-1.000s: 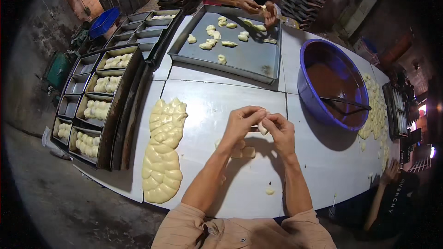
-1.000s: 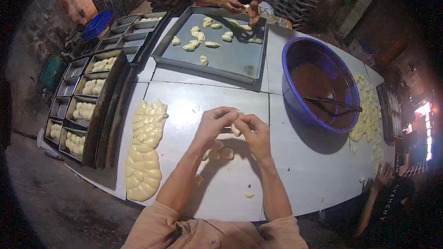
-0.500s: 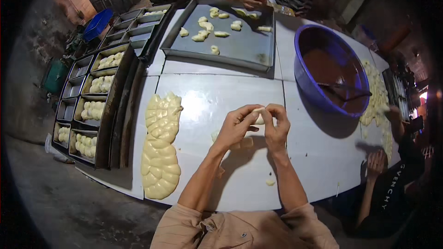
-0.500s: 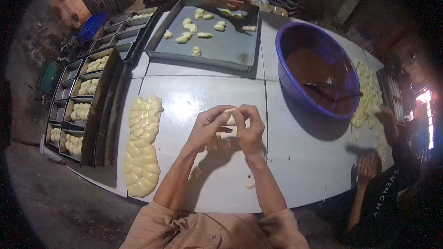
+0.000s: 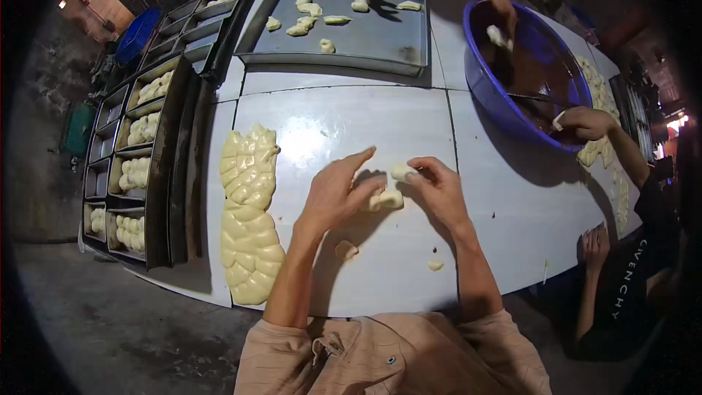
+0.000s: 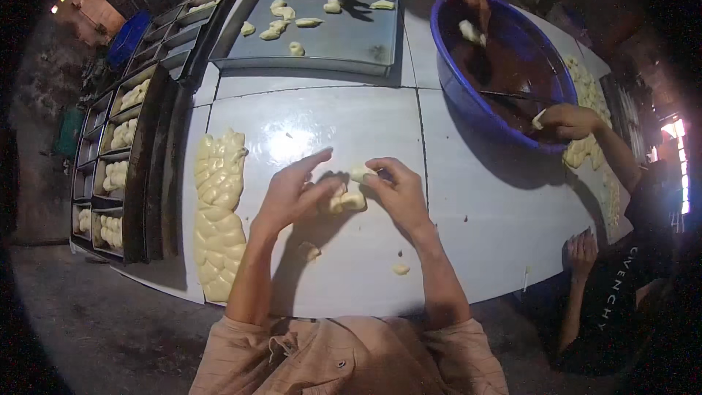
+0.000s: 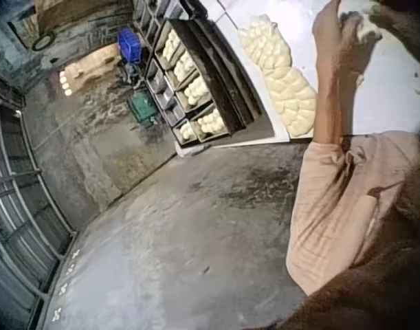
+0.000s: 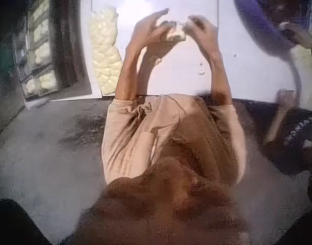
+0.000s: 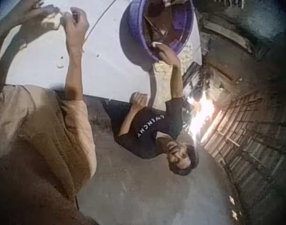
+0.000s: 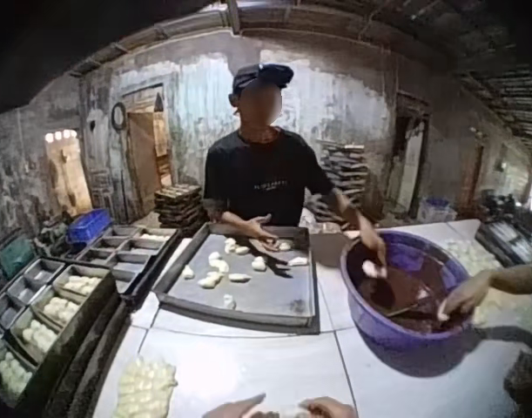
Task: The person tears pieces of dough, fills them with chocolate from a bowl, and shapes them into small buns by hand. They then place the filled dough buns into metal baking pans.
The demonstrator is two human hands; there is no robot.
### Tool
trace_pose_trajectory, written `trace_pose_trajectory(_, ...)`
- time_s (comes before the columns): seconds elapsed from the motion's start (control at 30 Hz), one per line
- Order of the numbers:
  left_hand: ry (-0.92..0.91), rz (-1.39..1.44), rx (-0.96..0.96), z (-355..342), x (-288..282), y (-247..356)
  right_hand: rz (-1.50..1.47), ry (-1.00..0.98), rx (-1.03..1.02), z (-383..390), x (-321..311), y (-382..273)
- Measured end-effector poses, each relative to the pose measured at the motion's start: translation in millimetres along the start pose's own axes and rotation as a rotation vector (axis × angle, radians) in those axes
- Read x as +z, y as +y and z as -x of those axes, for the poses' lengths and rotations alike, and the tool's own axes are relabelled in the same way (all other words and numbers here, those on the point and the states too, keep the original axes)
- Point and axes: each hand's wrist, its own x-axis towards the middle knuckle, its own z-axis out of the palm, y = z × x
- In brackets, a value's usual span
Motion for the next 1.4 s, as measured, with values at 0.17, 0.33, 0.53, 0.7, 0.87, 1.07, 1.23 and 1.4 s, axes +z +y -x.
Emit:
trace_pose_trajectory(0.17,-0.242,-0.564,0.338,9,8,-18,0.045,-0.184,0.047,-1,9,30)
trace_pose_trajectory(0.33,-0.262,-0.636,0.235,14,3,-20,0.119,-0.262,0.121,2,6,2)
trace_pose_trajectory(0.53,-0.200,-0.769,0.235,20,10,-27,0.515,-0.343,-0.139,6,14,-13)
trace_pose_trajectory(0.7,-0.219,-0.859,0.295,16,12,-27,0.716,-0.423,-0.240,12,13,-23)
trace_pose_trajectory(0.87,-0.099,-0.699,0.295,39,-18,-11,0.848,-0.212,-0.387,24,10,-20)
trace_pose_trajectory(1.07,0.141,-0.391,0.015,100,-59,-23,0.782,-0.389,-0.670,67,51,-19)
trace_pose_trajectory(1.23,0.128,-0.228,-0.117,138,-44,-25,0.681,-0.618,-0.641,89,94,21)
trace_pose_trajectory(1.4,0.134,-0.138,-0.153,156,-33,-30,0.188,-0.267,-0.144,98,21,-4)
